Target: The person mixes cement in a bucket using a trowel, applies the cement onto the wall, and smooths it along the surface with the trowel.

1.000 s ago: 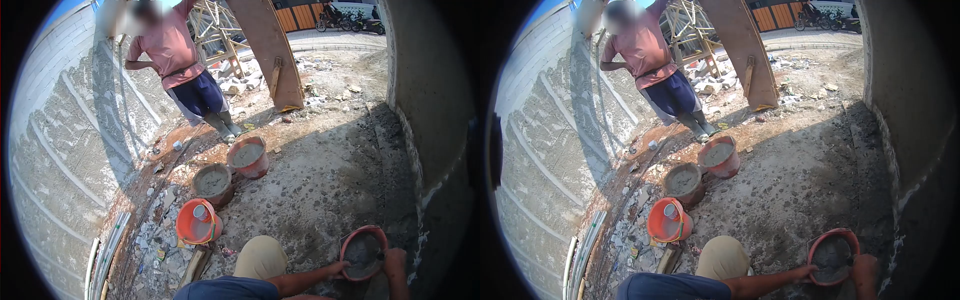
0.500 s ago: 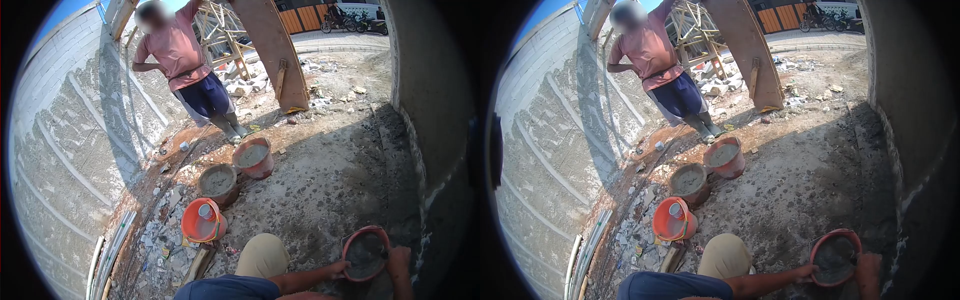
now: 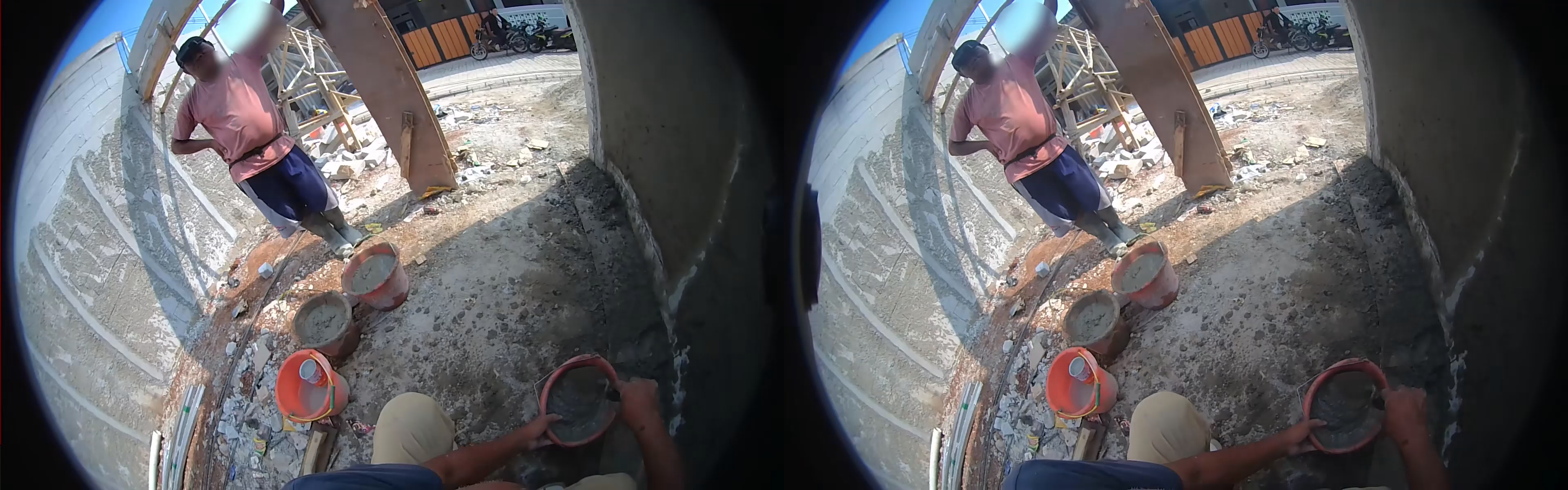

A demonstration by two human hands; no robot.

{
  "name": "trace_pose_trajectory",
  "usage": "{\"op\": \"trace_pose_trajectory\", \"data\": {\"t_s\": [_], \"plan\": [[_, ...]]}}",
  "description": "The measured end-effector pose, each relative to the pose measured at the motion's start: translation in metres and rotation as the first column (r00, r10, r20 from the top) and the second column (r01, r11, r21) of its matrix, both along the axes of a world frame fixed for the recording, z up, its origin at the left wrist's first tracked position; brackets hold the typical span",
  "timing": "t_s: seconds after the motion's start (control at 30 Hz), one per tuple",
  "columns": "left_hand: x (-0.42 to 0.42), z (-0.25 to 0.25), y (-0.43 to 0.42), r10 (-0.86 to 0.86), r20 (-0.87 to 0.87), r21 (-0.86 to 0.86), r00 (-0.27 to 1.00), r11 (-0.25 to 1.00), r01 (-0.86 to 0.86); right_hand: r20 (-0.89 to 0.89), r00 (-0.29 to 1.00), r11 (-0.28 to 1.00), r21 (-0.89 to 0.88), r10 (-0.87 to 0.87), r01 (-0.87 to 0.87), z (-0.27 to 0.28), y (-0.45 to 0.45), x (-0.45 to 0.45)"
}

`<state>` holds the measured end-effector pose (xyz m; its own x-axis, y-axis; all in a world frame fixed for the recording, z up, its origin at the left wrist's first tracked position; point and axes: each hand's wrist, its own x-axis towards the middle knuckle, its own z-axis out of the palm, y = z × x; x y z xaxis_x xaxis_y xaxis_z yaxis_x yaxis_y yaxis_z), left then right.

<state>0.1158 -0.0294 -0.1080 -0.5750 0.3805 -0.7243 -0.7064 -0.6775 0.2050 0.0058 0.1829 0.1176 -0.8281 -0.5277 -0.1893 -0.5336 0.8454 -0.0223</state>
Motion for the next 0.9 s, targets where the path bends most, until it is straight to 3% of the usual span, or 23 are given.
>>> {"op": "trace_pose_trajectory", "data": {"t_s": [0.07, 0.1, 0.13, 0.2, 0.23, 0.3, 0.33, 0.43, 0.53, 0.63, 0.73, 0.8, 0.9], "plan": [[0.005, 0.016, 0.001, -0.016, 0.020, -0.099, 1.000, 0.995, 0.018, -0.109, 0.992, 0.997, -0.042, -0.069, 0.065, 0.002, -0.001, -0.001], [0.005, 0.032, 0.000, -0.004, -0.005, -0.064, 1.000, 0.998, 0.003, -0.120, 0.987, 0.994, -0.015, -0.110, 0.109, -0.011, 0.000, -0.007], [0.006, 0.019, -0.001, -0.012, -0.052, -0.019, 0.999, 1.000, 0.011, -0.165, 0.982, 0.995, -0.016, -0.095, 0.094, -0.016, -0.003, -0.009], [0.004, 0.037, -0.001, -0.035, -0.081, -0.038, 0.996, 0.999, 0.032, -0.122, 0.990, 0.998, -0.018, -0.066, 0.065, -0.032, -0.013, -0.011], [0.002, 0.043, -0.001, -0.035, -0.117, 0.041, 0.993, 0.998, 0.040, -0.092, 0.996, 0.997, -0.079, 0.014, -0.022, -0.059, -0.011, -0.014], [0.003, 0.048, -0.006, -0.066, -0.096, 0.010, 0.993, 0.998, 0.067, -0.004, 0.998, 0.998, 0.033, 0.060, -0.060, -0.073, -0.025, 0.005], [-0.001, 0.040, -0.007, -0.069, -0.097, 0.027, 0.993, 0.997, 0.072, 0.045, 0.994, 0.992, 0.069, 0.100, -0.103, -0.074, -0.027, 0.005], [-0.002, 0.050, -0.004, -0.031, -0.092, 0.026, 0.995, 0.999, 0.033, 0.066, 0.993, 0.995, -0.047, 0.093, -0.090, -0.035, -0.013, 0.023], [-0.002, 0.058, -0.002, 0.012, -0.106, 0.008, 0.994, 1.000, -0.011, 0.085, 0.996, 0.999, -0.027, -0.019, 0.022, 0.024, 0.001, 0.029], [-0.002, 0.049, 0.001, -0.031, -0.115, -0.052, 0.993, 0.998, 0.025, -0.104, 0.991, 0.996, 0.027, -0.083, 0.086, 0.024, 0.014, 0.021], [-0.001, 0.056, 0.010, 0.018, -0.159, -0.129, 0.987, 0.991, -0.039, -0.086, 0.982, 0.984, 0.051, -0.168, 0.172, -0.026, 0.014, 0.004], [-0.002, 0.065, 0.013, 0.057, -0.170, -0.149, 0.984, 0.985, -0.083, 0.048, 0.977, 0.978, 0.034, -0.206, 0.204, -0.048, 0.001, 0.006], [-0.003, 0.082, 0.009, 0.080, -0.140, -0.166, 0.987, 0.981, -0.103, 0.118, 0.966, 0.970, -0.052, -0.231, 0.238, -0.032, 0.008, 0.017]]}}
